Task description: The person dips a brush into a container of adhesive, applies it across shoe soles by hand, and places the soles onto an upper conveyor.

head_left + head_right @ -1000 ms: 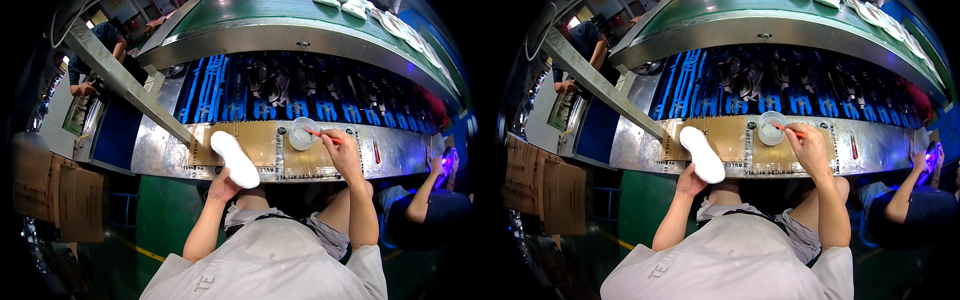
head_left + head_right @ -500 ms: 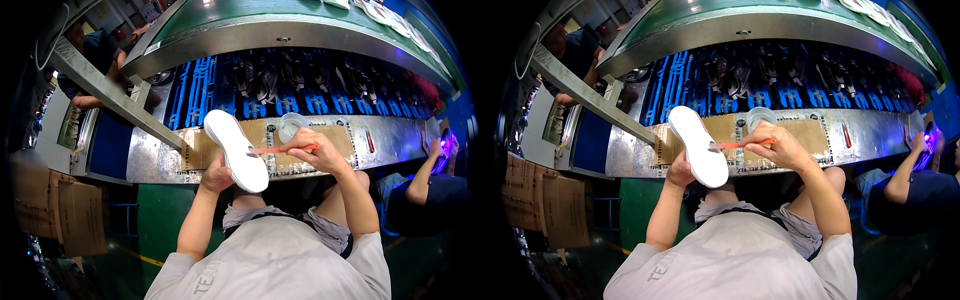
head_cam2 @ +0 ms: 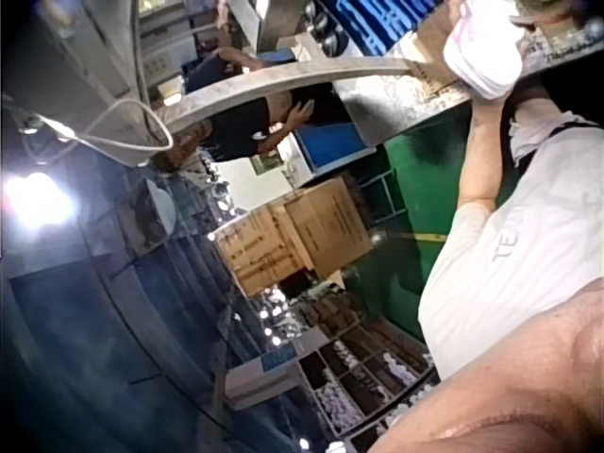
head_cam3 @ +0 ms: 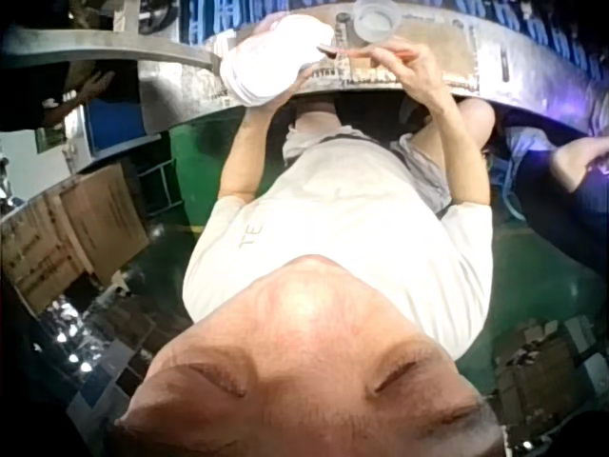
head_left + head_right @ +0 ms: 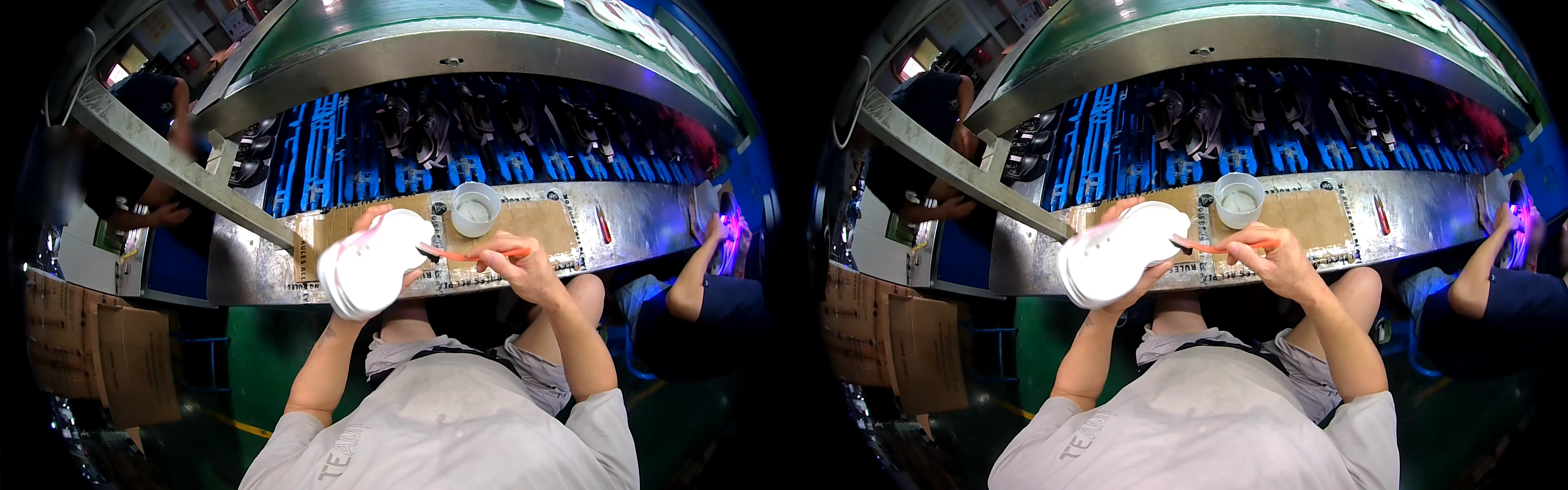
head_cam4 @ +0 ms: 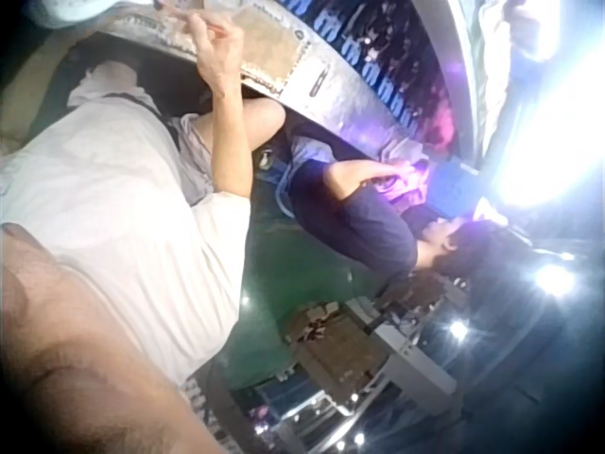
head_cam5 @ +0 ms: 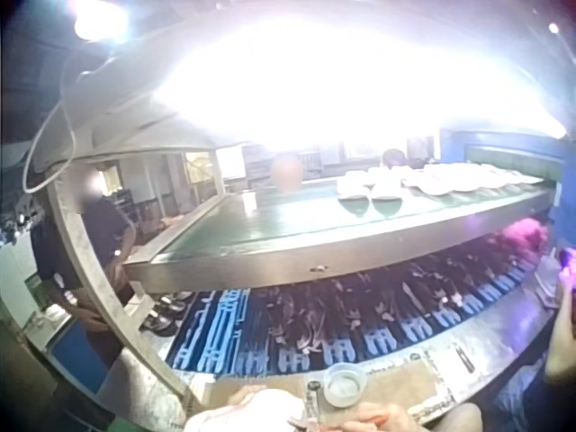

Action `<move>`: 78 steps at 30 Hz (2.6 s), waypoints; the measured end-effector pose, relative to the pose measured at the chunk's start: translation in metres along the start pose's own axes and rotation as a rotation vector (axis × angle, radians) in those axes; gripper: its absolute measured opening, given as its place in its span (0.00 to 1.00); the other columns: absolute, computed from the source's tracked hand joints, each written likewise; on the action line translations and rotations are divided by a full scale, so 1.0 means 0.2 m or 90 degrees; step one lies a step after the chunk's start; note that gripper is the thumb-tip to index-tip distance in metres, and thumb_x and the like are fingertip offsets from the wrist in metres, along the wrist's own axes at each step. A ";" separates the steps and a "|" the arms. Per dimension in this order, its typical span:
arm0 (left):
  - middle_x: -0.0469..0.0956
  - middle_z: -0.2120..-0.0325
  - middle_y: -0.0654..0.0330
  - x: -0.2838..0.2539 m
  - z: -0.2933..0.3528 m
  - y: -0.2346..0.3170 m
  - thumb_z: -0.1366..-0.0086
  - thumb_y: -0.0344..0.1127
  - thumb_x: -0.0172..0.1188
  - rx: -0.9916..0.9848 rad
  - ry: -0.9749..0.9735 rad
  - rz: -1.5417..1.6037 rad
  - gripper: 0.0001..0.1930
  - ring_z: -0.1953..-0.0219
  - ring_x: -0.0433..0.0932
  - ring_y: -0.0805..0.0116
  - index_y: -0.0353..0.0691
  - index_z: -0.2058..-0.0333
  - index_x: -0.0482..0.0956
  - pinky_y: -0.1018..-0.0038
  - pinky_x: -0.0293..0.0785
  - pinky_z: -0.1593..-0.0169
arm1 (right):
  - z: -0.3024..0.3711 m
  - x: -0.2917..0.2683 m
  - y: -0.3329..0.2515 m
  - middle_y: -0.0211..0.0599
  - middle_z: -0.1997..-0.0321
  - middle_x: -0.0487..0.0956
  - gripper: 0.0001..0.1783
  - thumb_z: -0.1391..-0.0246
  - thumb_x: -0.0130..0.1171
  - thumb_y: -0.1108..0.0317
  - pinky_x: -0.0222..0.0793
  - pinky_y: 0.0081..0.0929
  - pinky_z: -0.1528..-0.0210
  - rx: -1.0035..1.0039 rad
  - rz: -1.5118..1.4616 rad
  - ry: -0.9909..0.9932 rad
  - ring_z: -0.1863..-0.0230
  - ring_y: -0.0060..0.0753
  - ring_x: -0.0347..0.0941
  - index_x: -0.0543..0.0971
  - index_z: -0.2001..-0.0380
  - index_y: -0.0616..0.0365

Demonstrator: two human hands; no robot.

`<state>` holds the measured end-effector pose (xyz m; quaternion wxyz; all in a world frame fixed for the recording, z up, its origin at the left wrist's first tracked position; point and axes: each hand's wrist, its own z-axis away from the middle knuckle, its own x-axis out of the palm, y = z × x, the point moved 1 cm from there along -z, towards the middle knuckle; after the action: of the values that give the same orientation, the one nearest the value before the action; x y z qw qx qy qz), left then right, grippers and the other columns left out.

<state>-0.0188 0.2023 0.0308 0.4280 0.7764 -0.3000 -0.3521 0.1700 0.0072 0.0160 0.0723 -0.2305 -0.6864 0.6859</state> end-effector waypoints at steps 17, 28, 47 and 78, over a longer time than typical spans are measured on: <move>0.66 0.37 0.41 0.04 -0.07 -0.56 0.47 0.23 0.75 0.294 0.116 -0.268 0.44 0.35 0.69 0.38 0.42 0.36 0.57 0.51 0.69 0.33 | 0.20 0.21 -0.37 0.34 0.75 0.85 0.08 0.40 0.61 0.75 0.71 0.27 0.63 -0.127 -0.006 -0.014 0.71 0.28 0.77 0.88 0.62 0.65; 0.66 0.39 0.42 0.09 -0.04 -0.46 0.47 0.24 0.73 0.303 0.163 -0.385 0.43 0.40 0.72 0.39 0.39 0.36 0.58 0.53 0.69 0.34 | 0.06 0.27 -0.29 0.33 0.73 0.82 0.21 0.25 0.50 0.60 0.73 0.20 0.62 0.014 -0.386 0.172 0.68 0.20 0.77 0.84 0.58 0.69; 0.75 0.42 0.54 -0.19 0.55 -0.34 0.32 0.24 0.51 -0.463 0.086 0.269 0.29 0.43 0.77 0.68 0.29 0.32 0.62 0.71 0.76 0.43 | 0.06 -0.15 0.87 0.46 0.55 0.84 0.16 0.28 0.51 0.67 0.73 0.35 0.46 -0.028 0.142 0.534 0.51 0.41 0.80 0.81 0.46 0.62; 0.85 0.59 0.41 -0.40 -1.79 -0.03 0.34 0.47 0.59 0.088 0.095 -0.605 0.22 0.52 0.85 0.48 0.34 0.53 0.86 0.63 0.78 0.45 | 0.04 -0.15 0.66 0.45 0.55 0.80 0.13 0.37 0.59 0.72 0.72 0.38 0.48 -0.127 0.253 0.482 0.53 0.48 0.76 0.84 0.51 0.59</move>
<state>0.2247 0.4292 0.1876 0.1878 0.8772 0.0966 -0.4311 0.2221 -0.0184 -0.1063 0.1627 -0.5990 -0.6167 0.4841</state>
